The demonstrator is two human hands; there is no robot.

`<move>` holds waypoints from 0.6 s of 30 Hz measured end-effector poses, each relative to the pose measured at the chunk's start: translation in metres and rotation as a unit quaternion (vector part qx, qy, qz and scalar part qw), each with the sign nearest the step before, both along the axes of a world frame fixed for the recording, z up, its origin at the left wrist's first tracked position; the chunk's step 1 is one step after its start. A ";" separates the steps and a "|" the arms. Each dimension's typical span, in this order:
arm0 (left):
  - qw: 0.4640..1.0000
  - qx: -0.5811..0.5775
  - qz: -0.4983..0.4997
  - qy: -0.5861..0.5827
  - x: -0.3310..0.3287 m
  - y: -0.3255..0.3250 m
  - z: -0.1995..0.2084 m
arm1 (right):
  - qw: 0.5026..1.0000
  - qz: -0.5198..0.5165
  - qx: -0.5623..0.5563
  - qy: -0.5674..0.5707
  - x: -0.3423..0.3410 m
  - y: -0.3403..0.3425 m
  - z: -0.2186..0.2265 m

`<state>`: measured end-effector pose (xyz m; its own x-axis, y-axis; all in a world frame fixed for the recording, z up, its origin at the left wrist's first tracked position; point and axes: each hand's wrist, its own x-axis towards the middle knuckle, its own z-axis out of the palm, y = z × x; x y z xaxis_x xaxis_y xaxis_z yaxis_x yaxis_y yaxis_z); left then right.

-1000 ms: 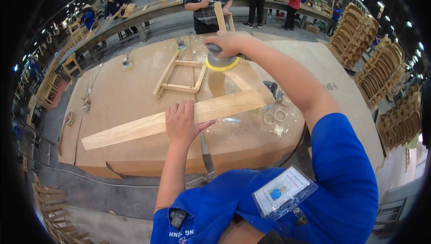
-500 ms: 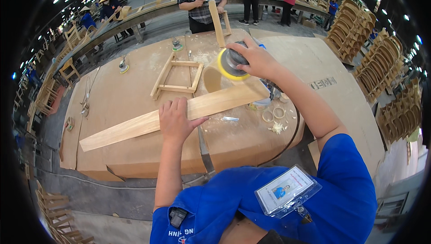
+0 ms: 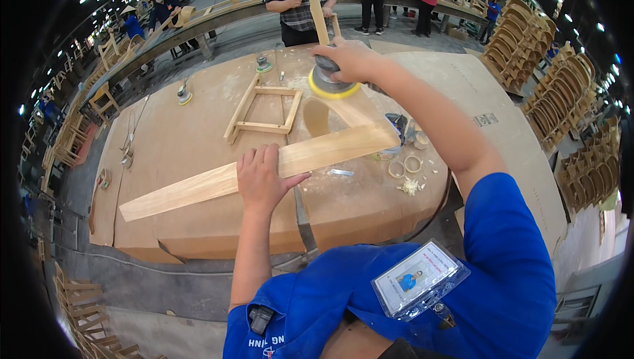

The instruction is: The person uses a handheld orbital sander to smooth the surfaces of a wooden chair frame. They reposition the chair multiple times to access different sections, including the seat and legs, while other workers are visible in the background.

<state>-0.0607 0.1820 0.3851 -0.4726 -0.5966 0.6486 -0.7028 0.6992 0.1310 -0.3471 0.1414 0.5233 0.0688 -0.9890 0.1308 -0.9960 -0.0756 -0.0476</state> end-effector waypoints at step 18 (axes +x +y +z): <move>1.000 0.004 -0.015 0.002 0.002 -0.001 0.000 | 0.996 0.020 -0.076 -0.052 0.009 0.028 -0.013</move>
<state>-0.0589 0.1815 0.3850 -0.4877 -0.5869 0.6463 -0.6809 0.7190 0.1391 -0.3382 0.1691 0.5103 0.0863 -0.9538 0.2879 -0.9824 -0.1295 -0.1345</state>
